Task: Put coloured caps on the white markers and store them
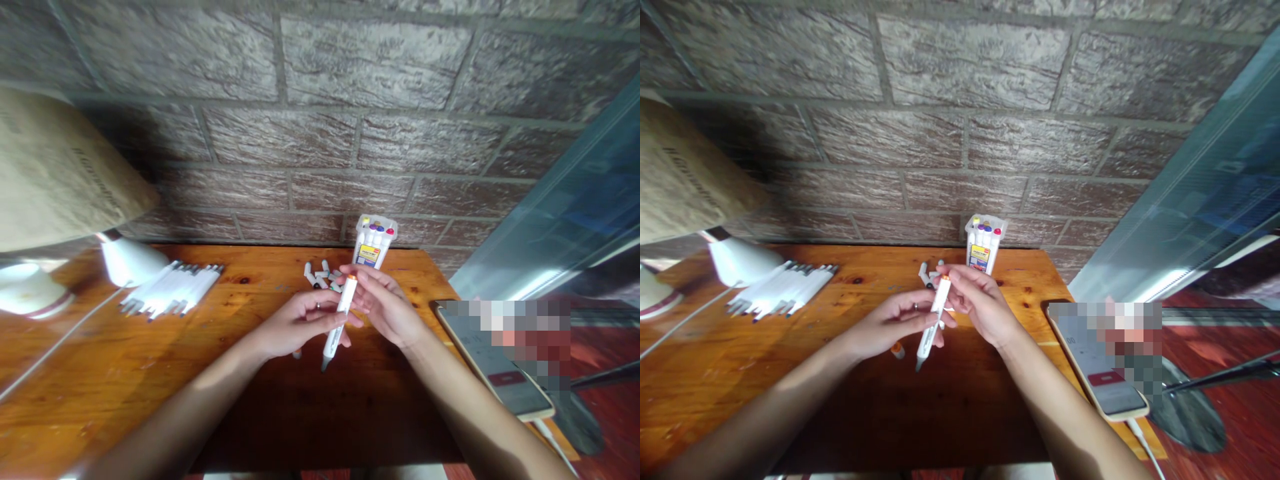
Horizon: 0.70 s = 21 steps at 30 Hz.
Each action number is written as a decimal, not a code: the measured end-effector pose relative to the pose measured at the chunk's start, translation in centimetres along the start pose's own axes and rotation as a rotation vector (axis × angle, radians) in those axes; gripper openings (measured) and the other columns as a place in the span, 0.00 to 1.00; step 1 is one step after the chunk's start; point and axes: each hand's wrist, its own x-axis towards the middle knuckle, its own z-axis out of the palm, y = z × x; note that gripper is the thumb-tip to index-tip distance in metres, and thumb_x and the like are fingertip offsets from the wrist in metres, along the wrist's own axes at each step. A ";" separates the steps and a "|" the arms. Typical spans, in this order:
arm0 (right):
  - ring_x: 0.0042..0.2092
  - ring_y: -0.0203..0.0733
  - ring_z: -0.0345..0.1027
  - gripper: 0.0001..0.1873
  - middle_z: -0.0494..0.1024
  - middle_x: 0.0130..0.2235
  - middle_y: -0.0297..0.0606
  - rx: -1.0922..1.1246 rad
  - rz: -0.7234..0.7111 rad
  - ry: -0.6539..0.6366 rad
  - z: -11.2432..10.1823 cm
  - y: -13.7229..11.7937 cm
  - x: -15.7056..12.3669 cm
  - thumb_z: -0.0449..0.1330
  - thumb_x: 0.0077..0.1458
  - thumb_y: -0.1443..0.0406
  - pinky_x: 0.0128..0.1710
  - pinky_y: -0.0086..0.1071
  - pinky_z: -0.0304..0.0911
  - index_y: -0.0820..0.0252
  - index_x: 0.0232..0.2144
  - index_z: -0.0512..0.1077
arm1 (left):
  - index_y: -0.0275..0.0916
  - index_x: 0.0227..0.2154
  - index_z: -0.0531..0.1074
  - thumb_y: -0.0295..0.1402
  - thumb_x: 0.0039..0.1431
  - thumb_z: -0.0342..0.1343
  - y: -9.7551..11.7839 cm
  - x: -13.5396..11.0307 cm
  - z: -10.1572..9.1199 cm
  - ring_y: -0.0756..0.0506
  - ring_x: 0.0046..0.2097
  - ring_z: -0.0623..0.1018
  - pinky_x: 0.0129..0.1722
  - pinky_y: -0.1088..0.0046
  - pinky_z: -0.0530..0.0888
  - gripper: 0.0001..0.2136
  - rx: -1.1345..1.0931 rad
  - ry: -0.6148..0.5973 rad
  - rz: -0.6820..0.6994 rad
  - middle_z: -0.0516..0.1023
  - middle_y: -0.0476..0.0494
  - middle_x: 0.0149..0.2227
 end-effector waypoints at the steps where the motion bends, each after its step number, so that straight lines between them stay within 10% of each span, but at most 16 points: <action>1: 0.25 0.29 0.57 0.14 0.83 0.34 0.38 0.000 -0.003 -0.004 0.1 -0.1 0.0 0.72 0.49 0.57 0.22 0.25 0.49 0.55 0.38 0.83 | 0.36 0.48 0.75 0.36 0.63 0.60 0.0 0.0 0.0 0.47 0.37 0.83 0.40 0.70 0.79 0.13 0.002 -0.006 -0.004 0.83 0.37 0.46; 21: 0.23 0.27 0.55 0.12 0.85 0.37 0.39 -0.071 -0.041 -0.073 0.3 -0.4 -0.3 0.71 0.50 0.60 0.22 0.27 0.47 0.52 0.39 0.84 | 0.35 0.42 0.78 0.36 0.54 0.69 -0.8 0.1 0.0 0.48 0.30 0.81 0.33 0.73 0.78 0.15 -0.116 0.079 0.008 0.83 0.41 0.37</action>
